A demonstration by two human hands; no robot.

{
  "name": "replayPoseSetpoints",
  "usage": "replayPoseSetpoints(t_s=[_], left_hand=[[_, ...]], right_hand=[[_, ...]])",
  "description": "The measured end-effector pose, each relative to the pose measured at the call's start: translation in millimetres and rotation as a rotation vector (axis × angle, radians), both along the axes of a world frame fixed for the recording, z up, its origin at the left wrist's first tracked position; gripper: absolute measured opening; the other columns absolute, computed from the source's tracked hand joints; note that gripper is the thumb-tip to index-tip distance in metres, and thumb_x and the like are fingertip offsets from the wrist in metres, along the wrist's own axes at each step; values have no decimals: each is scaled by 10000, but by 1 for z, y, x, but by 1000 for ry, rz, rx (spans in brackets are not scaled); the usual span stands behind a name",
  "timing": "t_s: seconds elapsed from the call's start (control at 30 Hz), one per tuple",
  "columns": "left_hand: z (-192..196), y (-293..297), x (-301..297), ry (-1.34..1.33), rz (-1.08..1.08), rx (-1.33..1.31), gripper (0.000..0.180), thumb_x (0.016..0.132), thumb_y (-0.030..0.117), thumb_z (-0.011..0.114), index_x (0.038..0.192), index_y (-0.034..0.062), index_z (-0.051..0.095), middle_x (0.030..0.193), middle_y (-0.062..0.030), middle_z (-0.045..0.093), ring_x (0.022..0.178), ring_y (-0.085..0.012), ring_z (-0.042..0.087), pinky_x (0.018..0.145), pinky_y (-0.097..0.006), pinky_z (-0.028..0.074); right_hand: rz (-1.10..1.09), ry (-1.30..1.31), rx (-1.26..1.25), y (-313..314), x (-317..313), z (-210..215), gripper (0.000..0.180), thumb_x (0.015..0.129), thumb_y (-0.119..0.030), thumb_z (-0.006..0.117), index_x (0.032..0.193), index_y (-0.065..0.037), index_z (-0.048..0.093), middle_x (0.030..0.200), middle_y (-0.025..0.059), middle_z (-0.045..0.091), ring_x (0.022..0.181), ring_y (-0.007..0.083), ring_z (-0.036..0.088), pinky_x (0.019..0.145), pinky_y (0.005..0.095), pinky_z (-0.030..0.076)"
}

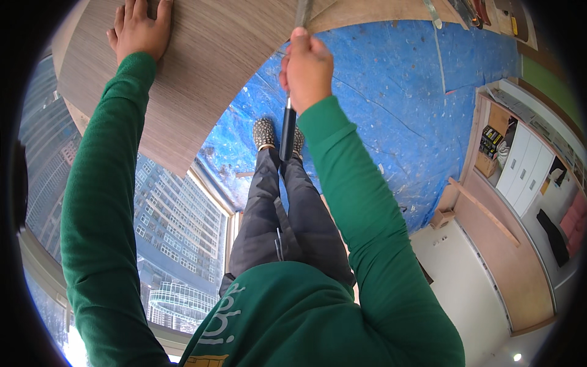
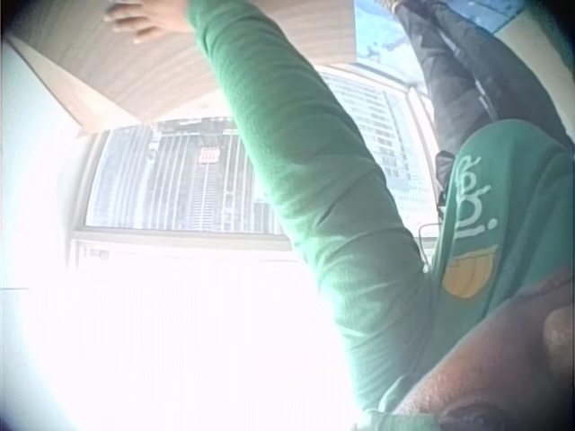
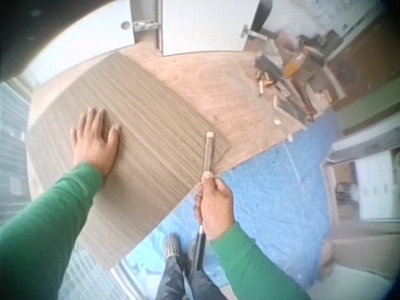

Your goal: The person wipes a wooden panel with a cloth, then uses a hammer to tap the panel into place on a workbench. They repeat the tapping and wiping process on the same panel.

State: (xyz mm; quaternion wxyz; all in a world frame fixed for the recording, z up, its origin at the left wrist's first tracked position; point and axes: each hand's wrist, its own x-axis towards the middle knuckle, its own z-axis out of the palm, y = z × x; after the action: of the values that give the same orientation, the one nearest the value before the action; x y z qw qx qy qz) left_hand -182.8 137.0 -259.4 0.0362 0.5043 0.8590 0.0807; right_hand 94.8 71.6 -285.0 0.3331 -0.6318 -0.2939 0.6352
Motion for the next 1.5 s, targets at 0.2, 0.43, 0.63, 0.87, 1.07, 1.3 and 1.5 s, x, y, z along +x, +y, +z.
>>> replayPoseSetpoints(t_s=[0.2,0.43,0.63,0.87,1.07,1.3,1.5], left_hand=[[2,-1,5,6,9,18,681,1052,497,447,1591,85,391,1698,-141,289,1592,-310,182,1305,-484,102],[-1,-1,-1,17,-14,47,678,1041,501,469,1575,86,417,1679,-148,329,1575,-328,231,1292,-503,139],[-4,-2,2,39,-19,89,673,1042,498,467,1572,86,422,1676,-148,335,1572,-330,237,1291,-506,139],[-9,0,-2,32,-12,68,676,1044,497,463,1580,88,408,1687,-141,314,1580,-320,217,1295,-508,128],[-9,1,-2,29,5,27,681,1049,498,453,1589,88,393,1693,-139,303,1585,-315,205,1301,-493,118],[-3,0,2,5,-1,28,685,1054,498,435,1593,80,384,1699,-137,288,1593,-309,182,1308,-483,98],[0,-1,3,-9,2,37,691,1052,506,438,1594,81,383,1700,-137,285,1595,-306,175,1310,-477,89]], right_hand=[[291,-144,-264,-73,-33,41,349,1082,-357,575,844,-103,541,612,-26,483,455,69,455,389,264,343],[106,53,20,-54,-12,5,398,1078,-406,577,823,-104,533,614,-17,491,486,56,461,414,252,358],[390,-178,4,-112,-28,18,406,1077,-418,578,829,-97,564,636,-29,508,531,47,466,453,249,369],[224,-106,61,-81,-25,-6,442,1079,-430,565,800,-86,558,627,-29,509,536,49,474,456,260,372],[383,-229,99,-132,-25,2,430,1082,-415,563,795,-95,560,617,-31,515,525,47,470,458,257,374],[214,-190,-27,-83,-28,2,435,1069,-380,588,807,-36,539,623,107,506,574,181,502,554,382,425],[305,-171,-12,-85,-41,50,411,1095,-408,527,825,-98,523,591,1,506,436,79,456,390,268,357]])
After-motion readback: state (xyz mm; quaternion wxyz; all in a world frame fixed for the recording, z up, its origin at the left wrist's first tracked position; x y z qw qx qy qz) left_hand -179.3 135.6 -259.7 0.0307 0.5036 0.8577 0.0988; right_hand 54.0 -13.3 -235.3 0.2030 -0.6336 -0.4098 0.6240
